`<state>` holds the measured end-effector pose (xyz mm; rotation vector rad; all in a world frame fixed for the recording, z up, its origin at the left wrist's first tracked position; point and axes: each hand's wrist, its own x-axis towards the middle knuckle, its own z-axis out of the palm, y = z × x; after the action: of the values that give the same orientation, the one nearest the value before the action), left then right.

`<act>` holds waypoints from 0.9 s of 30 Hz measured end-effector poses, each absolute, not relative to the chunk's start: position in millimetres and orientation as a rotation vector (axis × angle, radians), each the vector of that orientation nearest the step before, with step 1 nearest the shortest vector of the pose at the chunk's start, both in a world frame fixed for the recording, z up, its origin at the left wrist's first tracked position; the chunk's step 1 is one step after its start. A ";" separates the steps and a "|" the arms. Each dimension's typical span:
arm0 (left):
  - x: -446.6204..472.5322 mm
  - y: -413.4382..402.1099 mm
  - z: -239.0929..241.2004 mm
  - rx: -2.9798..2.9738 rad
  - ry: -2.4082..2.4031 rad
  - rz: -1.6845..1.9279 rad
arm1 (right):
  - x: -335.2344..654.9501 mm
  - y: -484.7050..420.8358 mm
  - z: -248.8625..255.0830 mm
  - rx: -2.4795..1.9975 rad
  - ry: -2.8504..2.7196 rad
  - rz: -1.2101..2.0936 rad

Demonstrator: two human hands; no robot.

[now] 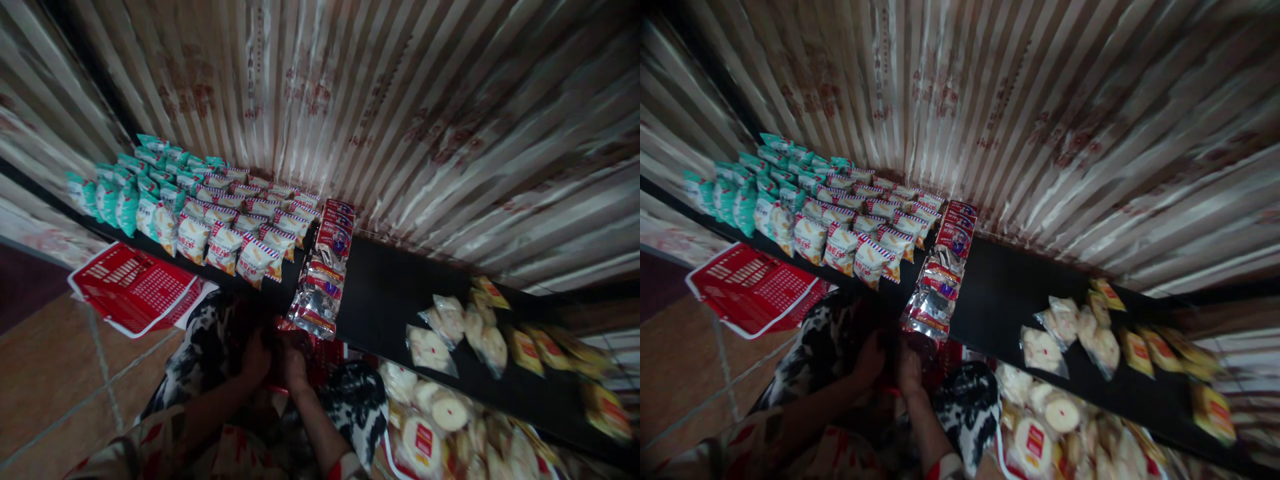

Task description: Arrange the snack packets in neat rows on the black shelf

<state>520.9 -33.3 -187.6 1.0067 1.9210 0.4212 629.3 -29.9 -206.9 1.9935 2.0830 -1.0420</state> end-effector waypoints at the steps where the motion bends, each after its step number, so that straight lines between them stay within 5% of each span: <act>1: 519.0 -34.7 -185.2 1.002 1.925 0.460 | 629.8 -33.0 -201.6 2.002 2.108 -1.039; 7: 509.0 -45.3 -174.6 0.723 1.737 0.913 | 636.8 -52.7 -168.0 2.190 2.482 -1.062; 18: 506.9 -73.2 -134.4 0.681 1.118 0.989 | 656.0 -52.9 -94.7 2.800 2.651 -1.029; 27: 526.3 -50.4 -87.0 1.056 1.254 0.956 | 672.6 -49.1 -79.2 3.114 2.251 -1.770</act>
<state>526.3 -50.4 -87.0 1.0557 1.2542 0.9563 672.6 -49.1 -79.2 3.1142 2.2509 -1.7703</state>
